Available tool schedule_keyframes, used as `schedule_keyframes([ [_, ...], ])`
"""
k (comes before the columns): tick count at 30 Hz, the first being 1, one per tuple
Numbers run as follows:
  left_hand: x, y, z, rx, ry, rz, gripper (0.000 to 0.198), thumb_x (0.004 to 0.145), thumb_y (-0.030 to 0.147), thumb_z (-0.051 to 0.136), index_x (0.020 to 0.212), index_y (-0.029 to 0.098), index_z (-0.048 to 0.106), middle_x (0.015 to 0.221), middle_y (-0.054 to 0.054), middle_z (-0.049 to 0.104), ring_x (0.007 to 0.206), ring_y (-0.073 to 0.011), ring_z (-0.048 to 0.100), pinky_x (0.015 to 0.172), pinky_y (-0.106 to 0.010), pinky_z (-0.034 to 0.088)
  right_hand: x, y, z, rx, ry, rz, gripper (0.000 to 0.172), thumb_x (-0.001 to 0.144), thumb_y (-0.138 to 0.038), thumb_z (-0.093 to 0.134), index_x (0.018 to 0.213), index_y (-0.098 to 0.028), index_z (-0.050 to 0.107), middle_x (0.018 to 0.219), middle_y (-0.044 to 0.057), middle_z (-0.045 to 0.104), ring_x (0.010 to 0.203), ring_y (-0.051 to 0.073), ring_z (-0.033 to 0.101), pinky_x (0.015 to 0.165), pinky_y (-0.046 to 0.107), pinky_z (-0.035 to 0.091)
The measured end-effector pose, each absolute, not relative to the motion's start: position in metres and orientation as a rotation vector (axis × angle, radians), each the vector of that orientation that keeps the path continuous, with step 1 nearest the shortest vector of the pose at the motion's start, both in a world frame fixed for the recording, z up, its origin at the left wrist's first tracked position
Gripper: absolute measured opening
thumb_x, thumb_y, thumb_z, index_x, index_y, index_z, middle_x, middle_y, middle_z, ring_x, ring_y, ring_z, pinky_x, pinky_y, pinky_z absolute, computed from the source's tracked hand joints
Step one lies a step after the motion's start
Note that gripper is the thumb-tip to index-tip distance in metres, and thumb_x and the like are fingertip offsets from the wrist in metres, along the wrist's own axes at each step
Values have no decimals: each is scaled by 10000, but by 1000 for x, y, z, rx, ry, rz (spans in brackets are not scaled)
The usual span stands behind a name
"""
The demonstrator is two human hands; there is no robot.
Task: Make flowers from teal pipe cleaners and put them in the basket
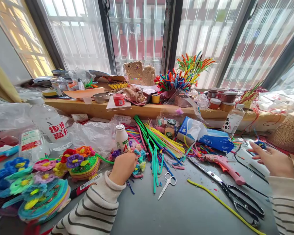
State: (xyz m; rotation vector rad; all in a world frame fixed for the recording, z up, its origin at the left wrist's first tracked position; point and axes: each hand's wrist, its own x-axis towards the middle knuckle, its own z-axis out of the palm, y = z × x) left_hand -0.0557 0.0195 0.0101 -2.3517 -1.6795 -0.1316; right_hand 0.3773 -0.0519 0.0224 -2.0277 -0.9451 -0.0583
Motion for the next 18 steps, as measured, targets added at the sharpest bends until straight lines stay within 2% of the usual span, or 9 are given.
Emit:
schedule_keyframes([
  [3, -55, 18, 11, -2353, -1691, -136, 308, 749, 230, 293, 687, 111, 570, 682, -134, 620, 617, -230, 592, 486, -277, 413, 380, -47, 22, -2317, -877, 25, 369, 528, -431, 555, 783, -165, 547, 353, 44, 533, 458, 300, 542, 420, 402, 384],
  [7, -55, 16, 9, -2384, -1660, -140, 315, 762, 232, 278, 717, 116, 568, 695, -126, 622, 608, -223, 594, 476, -268, 410, 289, -35, 18, -2007, -1325, 404, 390, 602, -420, 501, 898, -166, 503, 531, 41, 616, 373, 186, 524, 424, 325, 405],
  [10, -56, 17, 8, -2370, -1656, -141, 319, 764, 235, 277, 708, 119, 569, 698, -129, 622, 601, -224, 595, 468, -270, 409, 212, -25, 18, -1693, -1725, 745, 290, 683, -416, 413, 798, -183, 542, 563, 7, 619, 333, 118, 485, 366, 240, 377],
  [14, -57, 18, 7, -2379, -1635, -164, 310, 762, 246, 289, 719, 115, 567, 693, -126, 622, 605, -226, 595, 470, -273, 412, 160, -16, 22, -1692, -1969, 791, 240, 693, -345, 432, 568, -171, 538, 446, -20, 574, 257, 63, 418, 347, 185, 329],
  [16, -58, 18, 7, -2386, -1618, -179, 310, 763, 248, 289, 721, 114, 565, 684, -124, 621, 602, -225, 594, 466, -273, 412, 151, -15, 23, -1803, -2067, 727, 206, 681, -307, 463, 552, -167, 542, 417, -11, 560, 268, 71, 429, 350, 186, 307],
  [18, -57, 17, 7, -2378, -1612, -183, 316, 763, 252, 287, 710, 115, 567, 666, -121, 620, 592, -222, 592, 459, -267, 408, 147, -15, 21, -1894, -2120, 516, 154, 662, -276, 497, 575, -166, 560, 462, 21, 578, 366, 111, 495, 379, 198, 298],
])
